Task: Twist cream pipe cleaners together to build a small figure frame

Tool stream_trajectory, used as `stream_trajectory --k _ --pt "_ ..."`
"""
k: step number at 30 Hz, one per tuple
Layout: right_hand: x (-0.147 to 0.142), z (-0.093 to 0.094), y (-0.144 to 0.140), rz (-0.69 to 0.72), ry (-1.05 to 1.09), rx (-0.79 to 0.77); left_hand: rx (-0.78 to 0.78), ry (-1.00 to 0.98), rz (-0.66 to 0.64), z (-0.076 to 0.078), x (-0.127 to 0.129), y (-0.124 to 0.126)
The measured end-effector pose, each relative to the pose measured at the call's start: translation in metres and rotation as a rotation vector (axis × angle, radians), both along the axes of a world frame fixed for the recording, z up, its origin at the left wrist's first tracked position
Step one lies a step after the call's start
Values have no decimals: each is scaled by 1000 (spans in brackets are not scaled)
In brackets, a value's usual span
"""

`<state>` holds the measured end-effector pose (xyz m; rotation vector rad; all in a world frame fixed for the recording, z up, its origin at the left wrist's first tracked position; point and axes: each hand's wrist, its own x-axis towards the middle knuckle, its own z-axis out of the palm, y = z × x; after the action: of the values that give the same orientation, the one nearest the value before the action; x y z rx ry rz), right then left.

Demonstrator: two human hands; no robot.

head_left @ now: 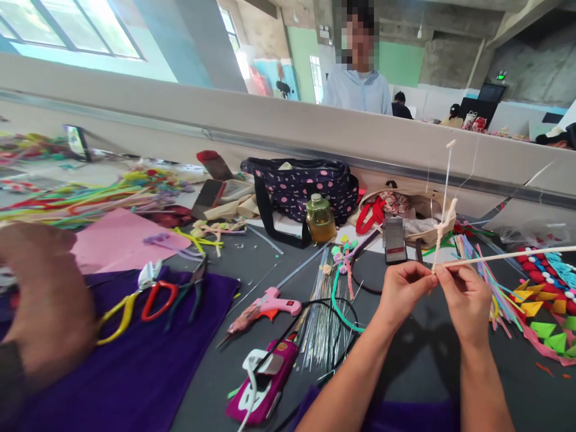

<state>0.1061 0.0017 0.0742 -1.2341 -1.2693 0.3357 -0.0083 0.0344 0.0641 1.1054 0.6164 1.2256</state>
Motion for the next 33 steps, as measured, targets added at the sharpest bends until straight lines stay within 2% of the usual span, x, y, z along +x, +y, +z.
stream_trajectory --k 8,11,15,22,33 --pt "1 -2 7 298 513 -153 -31 -112 -156 0 -1 0" --pt "0 -1 7 382 601 -201 -50 -114 -192 -2 0 1" --pt "1 -2 8 378 587 -209 -78 -93 -212 -4 1 2" --pt "3 -8 11 246 455 -140 -47 -50 -136 -1 3 1" --pt "2 -4 8 256 399 -150 -6 -53 -69 0 1 1"
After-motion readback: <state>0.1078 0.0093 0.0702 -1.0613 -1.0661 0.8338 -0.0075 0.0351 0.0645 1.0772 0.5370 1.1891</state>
